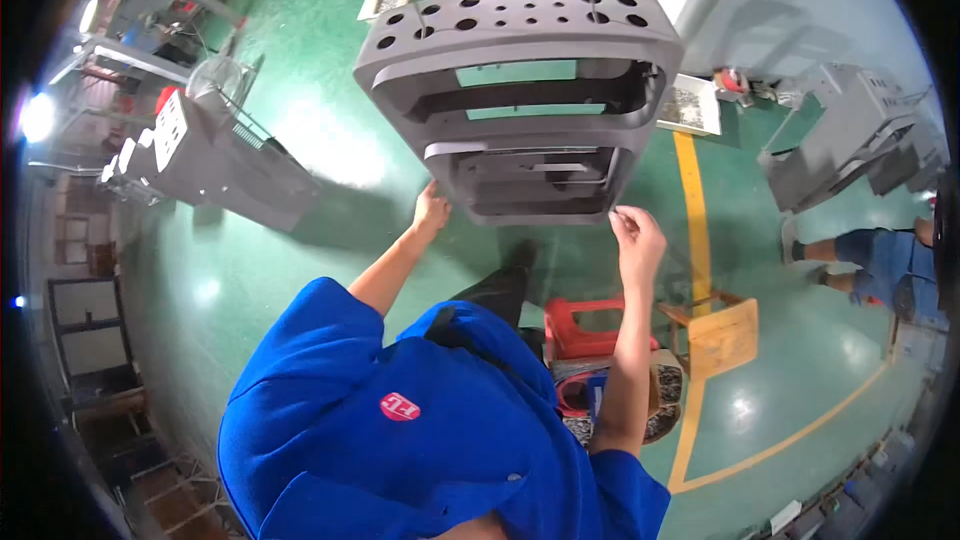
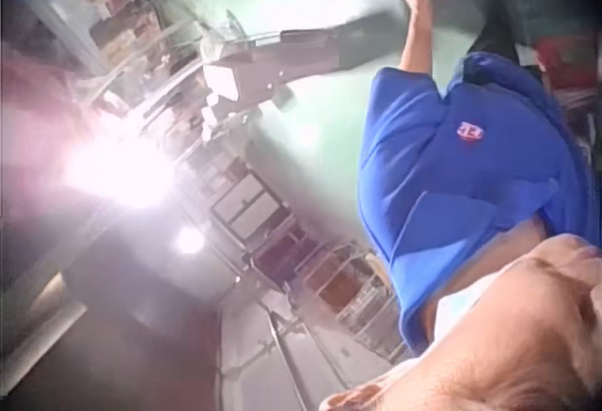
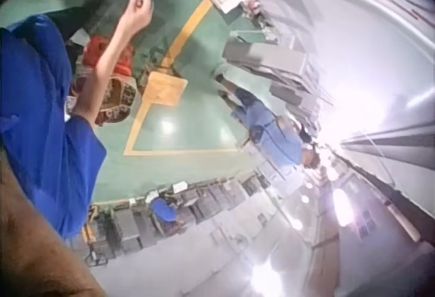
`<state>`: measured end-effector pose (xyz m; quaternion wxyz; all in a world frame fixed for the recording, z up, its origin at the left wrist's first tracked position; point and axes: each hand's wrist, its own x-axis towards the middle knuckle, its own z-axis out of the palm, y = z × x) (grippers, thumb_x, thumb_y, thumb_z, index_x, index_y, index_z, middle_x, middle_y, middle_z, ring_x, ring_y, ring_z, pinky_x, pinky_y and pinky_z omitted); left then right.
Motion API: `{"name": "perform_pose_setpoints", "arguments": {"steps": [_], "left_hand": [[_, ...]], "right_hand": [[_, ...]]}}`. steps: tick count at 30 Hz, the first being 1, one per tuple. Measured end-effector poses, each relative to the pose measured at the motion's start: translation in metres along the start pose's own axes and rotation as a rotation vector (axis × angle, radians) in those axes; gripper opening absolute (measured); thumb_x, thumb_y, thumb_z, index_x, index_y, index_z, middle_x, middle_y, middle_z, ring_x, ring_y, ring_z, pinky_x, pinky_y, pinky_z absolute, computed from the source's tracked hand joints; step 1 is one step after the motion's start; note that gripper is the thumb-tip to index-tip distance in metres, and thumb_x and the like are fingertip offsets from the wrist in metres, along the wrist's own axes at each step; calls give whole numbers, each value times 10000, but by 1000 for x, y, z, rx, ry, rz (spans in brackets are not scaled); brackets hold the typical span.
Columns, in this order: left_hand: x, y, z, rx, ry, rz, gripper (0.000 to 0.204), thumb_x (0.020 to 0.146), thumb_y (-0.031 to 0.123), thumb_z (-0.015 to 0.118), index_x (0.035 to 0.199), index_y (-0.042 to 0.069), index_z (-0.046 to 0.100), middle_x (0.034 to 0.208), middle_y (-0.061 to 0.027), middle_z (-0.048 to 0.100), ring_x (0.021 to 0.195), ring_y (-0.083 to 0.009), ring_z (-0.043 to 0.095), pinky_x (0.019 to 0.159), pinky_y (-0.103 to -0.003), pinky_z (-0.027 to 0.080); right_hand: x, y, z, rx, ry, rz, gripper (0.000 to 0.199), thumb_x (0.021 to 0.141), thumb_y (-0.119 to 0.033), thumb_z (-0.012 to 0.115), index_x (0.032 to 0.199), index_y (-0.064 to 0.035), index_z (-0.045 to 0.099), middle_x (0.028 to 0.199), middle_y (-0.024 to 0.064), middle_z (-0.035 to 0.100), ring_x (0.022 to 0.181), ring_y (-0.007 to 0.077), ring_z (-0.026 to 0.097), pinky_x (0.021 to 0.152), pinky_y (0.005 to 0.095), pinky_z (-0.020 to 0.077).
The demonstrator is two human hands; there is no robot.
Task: Assembling and inspecting grey metal frame structures on a factory floor, including picking small parts from a container.
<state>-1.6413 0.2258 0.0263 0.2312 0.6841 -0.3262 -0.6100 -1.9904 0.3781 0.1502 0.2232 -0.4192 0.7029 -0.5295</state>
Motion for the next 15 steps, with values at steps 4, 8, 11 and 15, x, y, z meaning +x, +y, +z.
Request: {"name": "perform_pose_setpoints", "arguments": {"steps": [4, 8, 11, 15], "left_hand": [[26, -19, -23, 194, -23, 179, 524, 842, 49, 506, 1342, 116, 360, 624, -29, 488, 468, -134, 464, 372, -279, 332], [39, -31, -28, -75, 54, 46, 408, 832, 50, 457, 1232, 109, 396, 561, -19, 436, 386, -107, 394, 318, -247, 266], [33, -19, -17, 32, -58, 89, 348, 825, 52, 454, 1170, 89, 427, 556, -22, 433, 376, -106, 387, 315, -247, 266], [8, 7, 2, 81, -34, 59, 212, 819, 49, 443, 1029, 74, 447, 546, -26, 428, 366, -107, 377, 307, -253, 262]], "right_hand": [[67, -3, 24, -349, -62, -49, 200, 741, -159, 690, 878, -18, 650, 794, 135, 635, 756, 295, 626, 672, 365, 489], [98, -4, 36, -346, -86, -69, 225, 744, -135, 655, 945, -34, 638, 865, 138, 642, 816, 326, 621, 701, 391, 492], [108, -1, 34, -401, -108, -90, 273, 758, -123, 645, 1022, -55, 630, 911, 129, 650, 822, 299, 634, 711, 371, 495], [135, -3, 32, -448, -212, -35, 300, 755, -128, 641, 1046, -63, 608, 944, 131, 636, 865, 319, 616, 747, 387, 486]]}}
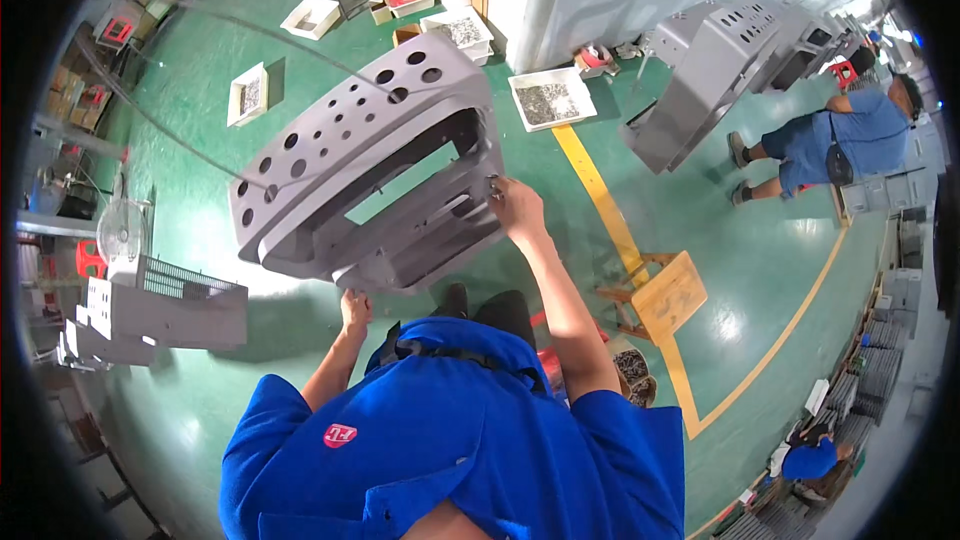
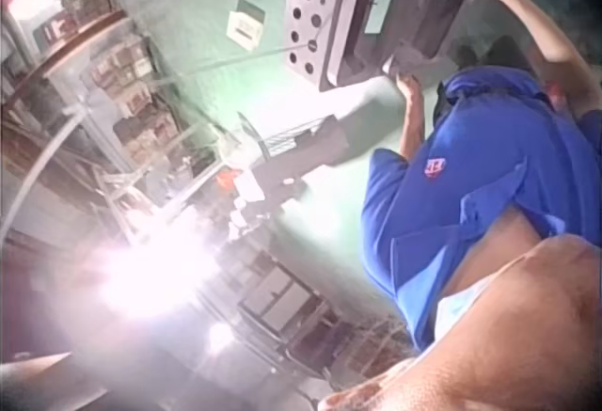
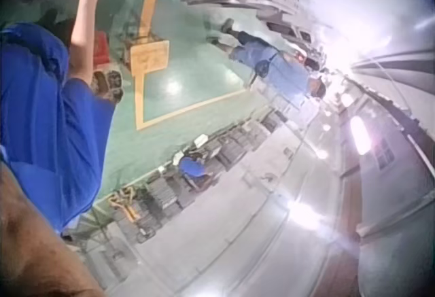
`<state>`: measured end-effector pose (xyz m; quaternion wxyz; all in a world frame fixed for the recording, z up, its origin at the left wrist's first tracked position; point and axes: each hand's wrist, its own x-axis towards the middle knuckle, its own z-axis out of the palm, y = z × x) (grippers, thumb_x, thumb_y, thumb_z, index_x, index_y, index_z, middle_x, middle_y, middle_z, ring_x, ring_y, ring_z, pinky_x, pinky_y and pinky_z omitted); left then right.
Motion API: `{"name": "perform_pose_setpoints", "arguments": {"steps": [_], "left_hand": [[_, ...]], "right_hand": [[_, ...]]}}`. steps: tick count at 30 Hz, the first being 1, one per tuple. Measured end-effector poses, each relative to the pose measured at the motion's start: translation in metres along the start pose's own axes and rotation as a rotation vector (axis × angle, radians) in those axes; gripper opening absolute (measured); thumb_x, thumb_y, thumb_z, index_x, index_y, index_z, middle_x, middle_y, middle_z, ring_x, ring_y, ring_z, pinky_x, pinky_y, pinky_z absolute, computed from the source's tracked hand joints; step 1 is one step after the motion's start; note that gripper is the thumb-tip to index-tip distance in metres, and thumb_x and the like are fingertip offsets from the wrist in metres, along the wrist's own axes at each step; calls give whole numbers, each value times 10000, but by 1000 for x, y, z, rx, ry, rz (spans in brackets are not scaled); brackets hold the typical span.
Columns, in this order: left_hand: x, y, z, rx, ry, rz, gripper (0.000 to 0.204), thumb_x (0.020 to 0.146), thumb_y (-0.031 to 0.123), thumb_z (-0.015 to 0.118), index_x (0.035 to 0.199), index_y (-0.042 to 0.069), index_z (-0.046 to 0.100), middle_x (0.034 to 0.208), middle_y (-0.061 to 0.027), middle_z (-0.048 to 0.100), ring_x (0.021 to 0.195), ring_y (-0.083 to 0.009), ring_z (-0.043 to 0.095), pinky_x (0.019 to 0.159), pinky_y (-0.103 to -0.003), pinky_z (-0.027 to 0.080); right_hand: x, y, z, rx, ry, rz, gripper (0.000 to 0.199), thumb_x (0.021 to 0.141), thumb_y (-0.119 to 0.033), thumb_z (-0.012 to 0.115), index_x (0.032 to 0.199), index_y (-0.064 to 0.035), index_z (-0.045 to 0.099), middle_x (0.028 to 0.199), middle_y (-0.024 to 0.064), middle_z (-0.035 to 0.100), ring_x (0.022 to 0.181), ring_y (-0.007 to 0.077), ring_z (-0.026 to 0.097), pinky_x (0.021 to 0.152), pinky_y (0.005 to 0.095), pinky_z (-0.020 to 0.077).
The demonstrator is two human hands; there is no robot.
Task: Assembling and inspecting grey metal frame structures on a factory floor, including picking small parts from a container.
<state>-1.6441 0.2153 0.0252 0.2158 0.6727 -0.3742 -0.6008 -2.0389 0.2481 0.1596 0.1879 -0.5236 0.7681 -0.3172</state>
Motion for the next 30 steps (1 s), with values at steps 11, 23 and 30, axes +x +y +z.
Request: {"name": "perform_pose_setpoints", "arguments": {"steps": [11, 23, 30], "left_hand": [[-22, -11, 35, -22, 228, 23, 147, 831, 96, 457, 685, 81, 462, 517, -28, 439, 359, -118, 388, 305, -269, 275], [-22, -6, 203, 622, -335, -70, 148, 833, 129, 446, 887, 80, 575, 606, -50, 523, 475, -145, 485, 402, -304, 370], [27, -10, 288, 649, -559, 84, 272, 833, 148, 440, 1004, 80, 640, 658, -63, 572, 543, -160, 542, 458, -325, 426]], "right_hand": [[-3, 135, -28, 262, -244, -4, 249, 748, -184, 641, 933, -16, 655, 783, 159, 645, 744, 283, 645, 663, 378, 493], [-288, 429, -66, -62, -699, 750, 330, 737, -385, 615, 830, -82, 706, 878, 154, 670, 737, 335, 642, 651, 410, 502], [-262, 460, -181, 110, -491, 1087, 343, 744, -387, 611, 856, -75, 699, 891, 169, 666, 761, 329, 644, 676, 411, 500]]}}
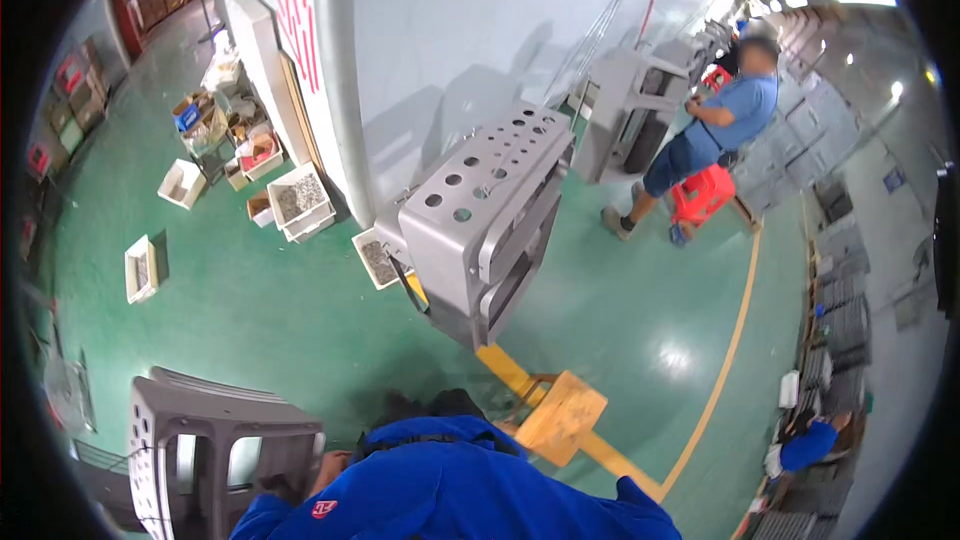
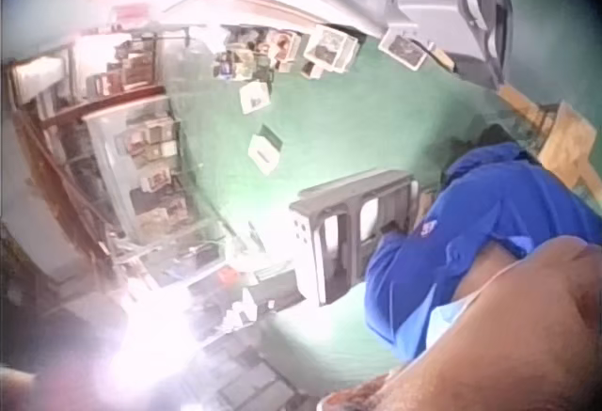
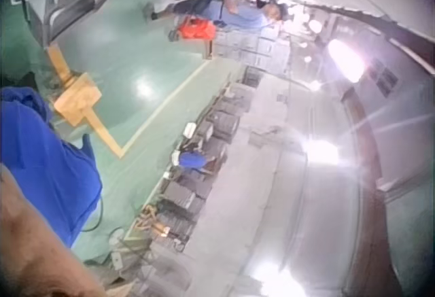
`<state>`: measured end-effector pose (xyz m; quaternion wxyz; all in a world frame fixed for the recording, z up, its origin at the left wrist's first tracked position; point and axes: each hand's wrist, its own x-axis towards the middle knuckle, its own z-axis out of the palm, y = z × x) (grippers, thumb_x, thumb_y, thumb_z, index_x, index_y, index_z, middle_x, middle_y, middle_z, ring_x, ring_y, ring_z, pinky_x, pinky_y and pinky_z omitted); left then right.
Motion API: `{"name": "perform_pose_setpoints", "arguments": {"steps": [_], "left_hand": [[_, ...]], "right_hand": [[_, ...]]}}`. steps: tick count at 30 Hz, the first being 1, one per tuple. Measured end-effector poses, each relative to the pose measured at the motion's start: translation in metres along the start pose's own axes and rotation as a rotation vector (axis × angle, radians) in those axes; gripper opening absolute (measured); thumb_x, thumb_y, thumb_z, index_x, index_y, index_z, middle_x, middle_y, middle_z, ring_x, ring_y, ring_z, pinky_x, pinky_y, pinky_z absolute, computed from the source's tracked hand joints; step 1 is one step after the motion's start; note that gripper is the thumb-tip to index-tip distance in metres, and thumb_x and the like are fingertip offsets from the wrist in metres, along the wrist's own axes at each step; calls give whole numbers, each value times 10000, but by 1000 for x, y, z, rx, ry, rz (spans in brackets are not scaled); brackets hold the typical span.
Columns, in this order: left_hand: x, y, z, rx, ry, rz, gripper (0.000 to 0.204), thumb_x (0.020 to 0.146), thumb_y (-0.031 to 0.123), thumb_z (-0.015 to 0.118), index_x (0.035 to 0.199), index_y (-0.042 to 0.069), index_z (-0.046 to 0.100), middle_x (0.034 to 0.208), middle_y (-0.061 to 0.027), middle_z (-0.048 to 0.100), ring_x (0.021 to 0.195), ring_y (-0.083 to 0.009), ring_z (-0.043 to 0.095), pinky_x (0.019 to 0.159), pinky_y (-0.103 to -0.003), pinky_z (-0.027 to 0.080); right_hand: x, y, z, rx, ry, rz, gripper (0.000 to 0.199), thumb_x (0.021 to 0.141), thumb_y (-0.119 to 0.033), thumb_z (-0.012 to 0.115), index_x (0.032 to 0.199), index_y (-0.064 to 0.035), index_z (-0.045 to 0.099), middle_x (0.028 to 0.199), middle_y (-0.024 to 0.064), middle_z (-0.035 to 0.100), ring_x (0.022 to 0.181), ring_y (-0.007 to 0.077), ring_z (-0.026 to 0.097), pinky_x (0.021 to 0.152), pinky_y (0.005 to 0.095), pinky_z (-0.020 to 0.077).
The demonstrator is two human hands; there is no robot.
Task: Assembling and inspecting grey metal frame structures on a factory floor, including picking small parts from a container.
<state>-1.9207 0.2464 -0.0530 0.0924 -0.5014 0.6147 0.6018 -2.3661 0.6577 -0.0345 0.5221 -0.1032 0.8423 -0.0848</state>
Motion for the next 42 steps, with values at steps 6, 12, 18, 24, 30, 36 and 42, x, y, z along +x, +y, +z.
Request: {"name": "perform_pose_setpoints", "arguments": {"steps": [6, 12, 18, 24, 30, 36, 42], "left_hand": [[37, 66, 35, -429, 264, -204, 330, 821, 67, 376, 1012, 10, 639, 566, -31, 482, 403, -131, 422, 354, -293, 349], [56, 136, 107, -557, 295, -92, 350, 812, 33, 361, 1032, 1, 631, 562, -25, 494, 404, -107, 407, 352, -252, 306], [68, 281, 211, -888, 215, -89, 229, 956, 185, 472, 1095, 64, 609, 518, 71, 363, 388, -19, 316, 341, -180, 223], [118, 345, 268, -637, 549, -4, 193, 917, 160, 517, 916, 37, 665, 517, 61, 395, 420, -26, 337, 382, -204, 253], [175, 321, 309, -604, 850, 227, 235, 906, 104, 486, 694, 1, 488, 563, 25, 404, 514, -66, 363, 463, -250, 296], [210, 308, 350, -572, 1066, 413, 186, 824, 58, 492, 648, 41, 433, 561, 55, 368, 500, -52, 334, 437, -246, 253], [226, 302, 367, -935, 1135, 496, 154, 874, 71, 481, 720, 74, 495, 566, 69, 374, 485, -32, 330, 429, -219, 236]], "right_hand": [[38, -24, -81, 42, 51, -49, 354, 751, -389, 608, 879, -70, 693, 901, 182, 663, 781, 324, 647, 698, 412, 498], [109, -15, -164, -53, 14, -130, 366, 757, -390, 605, 902, -64, 686, 912, 195, 659, 801, 320, 649, 720, 413, 495], [213, -29, -220, -495, -102, -412, 413, 756, -427, 599, 917, -54, 673, 917, 202, 656, 832, 321, 644, 741, 418, 489], [198, -112, -255, -487, -83, -851, 259, 778, -321, 602, 831, -71, 640, 858, 131, 631, 842, 346, 604, 748, 453, 486], [221, -199, -255, -395, 124, -1231, 289, 735, -170, 661, 993, -50, 615, 979, 132, 603, 921, 336, 572, 777, 413, 481], [274, -222, -265, -466, 254, -1561, 261, 688, -121, 689, 928, -58, 611, 938, 89, 602, 892, 287, 566, 770, 412, 471], [341, -218, -248, -528, 230, -1714, 270, 739, -190, 695, 960, -53, 621, 927, 79, 607, 860, 265, 568, 764, 387, 454]]}}
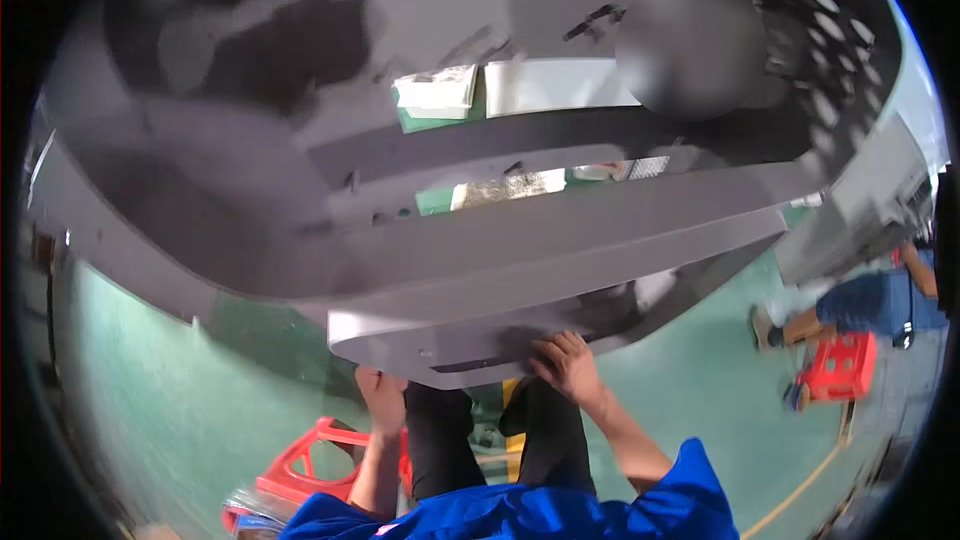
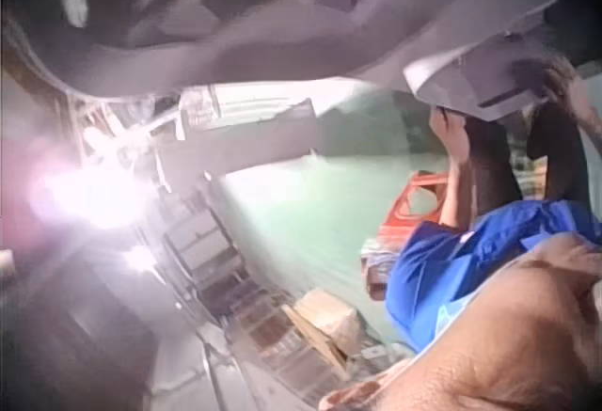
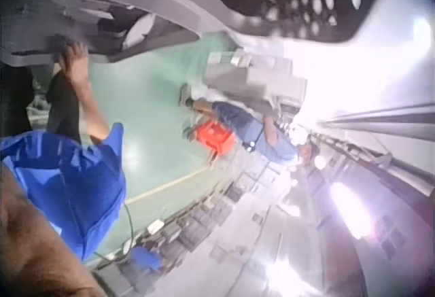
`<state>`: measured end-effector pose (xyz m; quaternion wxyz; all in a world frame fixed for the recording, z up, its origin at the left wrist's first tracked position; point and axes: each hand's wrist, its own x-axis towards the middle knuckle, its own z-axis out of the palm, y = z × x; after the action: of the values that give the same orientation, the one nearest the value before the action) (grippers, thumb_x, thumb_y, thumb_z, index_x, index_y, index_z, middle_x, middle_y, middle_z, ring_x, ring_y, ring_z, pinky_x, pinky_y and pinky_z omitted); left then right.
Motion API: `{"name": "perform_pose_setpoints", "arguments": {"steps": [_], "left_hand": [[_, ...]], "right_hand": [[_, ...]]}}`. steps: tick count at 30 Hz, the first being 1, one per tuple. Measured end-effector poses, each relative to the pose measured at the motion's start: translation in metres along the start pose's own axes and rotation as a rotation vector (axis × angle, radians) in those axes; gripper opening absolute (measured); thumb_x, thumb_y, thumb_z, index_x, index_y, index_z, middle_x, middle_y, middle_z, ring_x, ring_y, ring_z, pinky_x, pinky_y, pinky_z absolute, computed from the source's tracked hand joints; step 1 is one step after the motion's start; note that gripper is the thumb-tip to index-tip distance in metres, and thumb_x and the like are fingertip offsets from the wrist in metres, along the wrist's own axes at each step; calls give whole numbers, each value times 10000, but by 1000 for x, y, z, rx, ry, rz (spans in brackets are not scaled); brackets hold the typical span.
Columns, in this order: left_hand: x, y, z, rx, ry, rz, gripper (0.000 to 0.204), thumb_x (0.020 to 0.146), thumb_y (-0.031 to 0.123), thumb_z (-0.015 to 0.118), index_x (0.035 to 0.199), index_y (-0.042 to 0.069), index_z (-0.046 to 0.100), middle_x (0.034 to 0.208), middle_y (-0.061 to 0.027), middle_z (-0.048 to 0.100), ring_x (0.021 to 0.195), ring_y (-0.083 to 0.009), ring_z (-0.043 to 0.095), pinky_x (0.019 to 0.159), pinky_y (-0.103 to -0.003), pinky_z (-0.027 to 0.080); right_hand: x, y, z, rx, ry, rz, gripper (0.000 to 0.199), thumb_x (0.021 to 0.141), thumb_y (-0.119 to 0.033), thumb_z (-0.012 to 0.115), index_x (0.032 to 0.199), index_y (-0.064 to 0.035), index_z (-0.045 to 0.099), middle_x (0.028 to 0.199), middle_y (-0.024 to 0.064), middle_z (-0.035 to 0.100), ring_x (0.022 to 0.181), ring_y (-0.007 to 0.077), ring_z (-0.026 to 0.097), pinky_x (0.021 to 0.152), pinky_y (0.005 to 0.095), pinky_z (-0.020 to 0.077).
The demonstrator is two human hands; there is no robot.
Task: Assembling and inspecting grey metal frame structures on a factory floor, including picking small parts from a container.
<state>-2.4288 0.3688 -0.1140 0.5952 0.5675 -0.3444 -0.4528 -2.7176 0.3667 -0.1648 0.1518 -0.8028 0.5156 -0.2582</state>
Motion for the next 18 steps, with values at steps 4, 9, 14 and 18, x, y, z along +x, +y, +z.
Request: {"name": "perform_pose_setpoints", "arguments": {"steps": [4, 9, 14, 18], "left_hand": [[2, 7, 7, -57, -12, 31, 167, 928, 93, 446, 849, 30, 579, 572, 77, 371, 487, -17, 309, 434, -203, 214], [-26, 15, 11, -258, 8, 143, 299, 951, 108, 439, 1219, -5, 506, 588, 70, 328, 464, -22, 268, 410, -193, 203], [-104, 23, 9, -530, -100, -37, 337, 943, 93, 421, 1257, -23, 460, 632, 49, 311, 474, -32, 256, 390, -177, 196], [-139, 6, -21, -687, -154, -252, 355, 927, 62, 429, 1273, -19, 447, 704, 13, 438, 486, -26, 280, 407, -156, 230]], "right_hand": [[-5, 6, 17, -30, 52, -43, 271, 745, -229, 708, 937, -54, 632, 858, 84, 613, 801, 276, 580, 705, 378, 472], [-4, 14, 25, 49, 183, -48, 276, 729, -261, 729, 895, -55, 652, 837, 123, 642, 775, 319, 611, 663, 398, 489], [-8, 3, 21, 85, 139, 126, 240, 761, -286, 696, 869, -73, 671, 787, 106, 647, 713, 296, 622, 639, 377, 484], [-11, -8, 23, 71, 179, 42, 247, 751, -303, 709, 868, -89, 677, 771, 99, 646, 675, 292, 623, 610, 371, 482]]}}
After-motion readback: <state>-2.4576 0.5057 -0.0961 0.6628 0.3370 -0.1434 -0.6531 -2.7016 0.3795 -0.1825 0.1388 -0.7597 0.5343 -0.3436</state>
